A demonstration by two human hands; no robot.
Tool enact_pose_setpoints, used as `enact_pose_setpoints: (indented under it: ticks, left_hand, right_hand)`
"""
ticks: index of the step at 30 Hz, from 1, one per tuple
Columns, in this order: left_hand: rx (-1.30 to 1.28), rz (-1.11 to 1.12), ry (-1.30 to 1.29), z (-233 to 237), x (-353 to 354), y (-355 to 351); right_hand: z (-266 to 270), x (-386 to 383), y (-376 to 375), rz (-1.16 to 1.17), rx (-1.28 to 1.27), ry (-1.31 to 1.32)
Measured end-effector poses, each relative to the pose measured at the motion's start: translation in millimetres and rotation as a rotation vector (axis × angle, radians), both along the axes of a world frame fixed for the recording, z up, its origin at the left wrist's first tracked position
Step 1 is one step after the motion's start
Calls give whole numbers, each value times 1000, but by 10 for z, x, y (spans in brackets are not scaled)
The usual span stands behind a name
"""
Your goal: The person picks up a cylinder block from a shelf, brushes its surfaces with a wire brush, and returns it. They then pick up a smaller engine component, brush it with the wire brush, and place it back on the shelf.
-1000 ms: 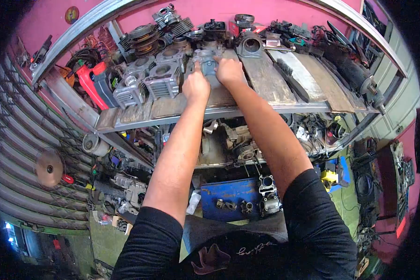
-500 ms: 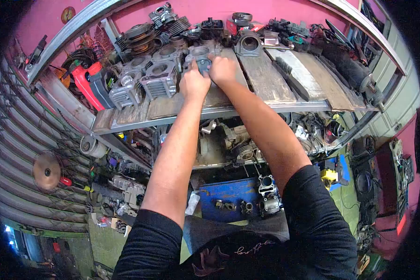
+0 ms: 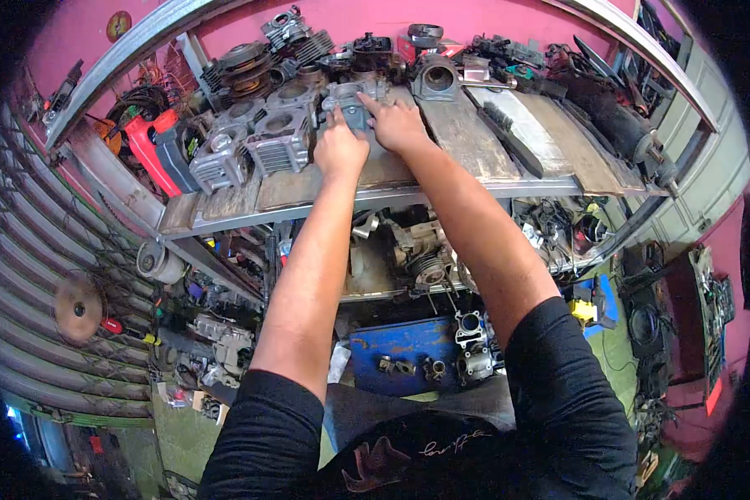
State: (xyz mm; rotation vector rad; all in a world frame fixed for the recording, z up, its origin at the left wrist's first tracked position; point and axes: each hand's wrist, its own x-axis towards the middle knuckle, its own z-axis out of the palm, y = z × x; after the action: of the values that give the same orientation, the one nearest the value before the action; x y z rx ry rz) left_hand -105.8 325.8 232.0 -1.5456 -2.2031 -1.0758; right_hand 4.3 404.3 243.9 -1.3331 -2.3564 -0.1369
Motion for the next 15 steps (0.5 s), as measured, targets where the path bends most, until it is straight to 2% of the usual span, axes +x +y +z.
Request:
enact_pose_setpoints:
  ticks: [2,3,6,7,8,10,11,12,14,15]
  left_hand:
    - [26,8,14,6,18,-22]
    - [-103,17,-63,100,48,-70]
    - [-61,-7,-12,124,92,-118]
    - [137,-41,52,56,141,-130]
    - [131,-58,51,58,181,-198]
    - [447,-470,258,-22,289,-505]
    - [489,-591,208,-125,408,-756]
    - [522,-717,152,-296,542,-1096]
    - [347,-874,-53,-905,716,-1820]
    - [199,-869,-147,-1230,798,-2178]
  right_hand:
    - [-72,133,-143,-22,-10,48]
    - [-90,202,-227,-31,-12,49]
    - [-176,464,-607,-115,219,256]
    - [-249,596,-851,-1,413,446]
    - [-289,745,-1178,34,443,504]
    - [-470,1071,-2004,69,481,569]
    - [-609,1248,-2364,153,496,624]
    - [-964,1464,-2765,45,292,562]
    - [-1797,1838,-3426,-109,-11,587]
    - [-2201,2081,-3824,-208,-249,660]
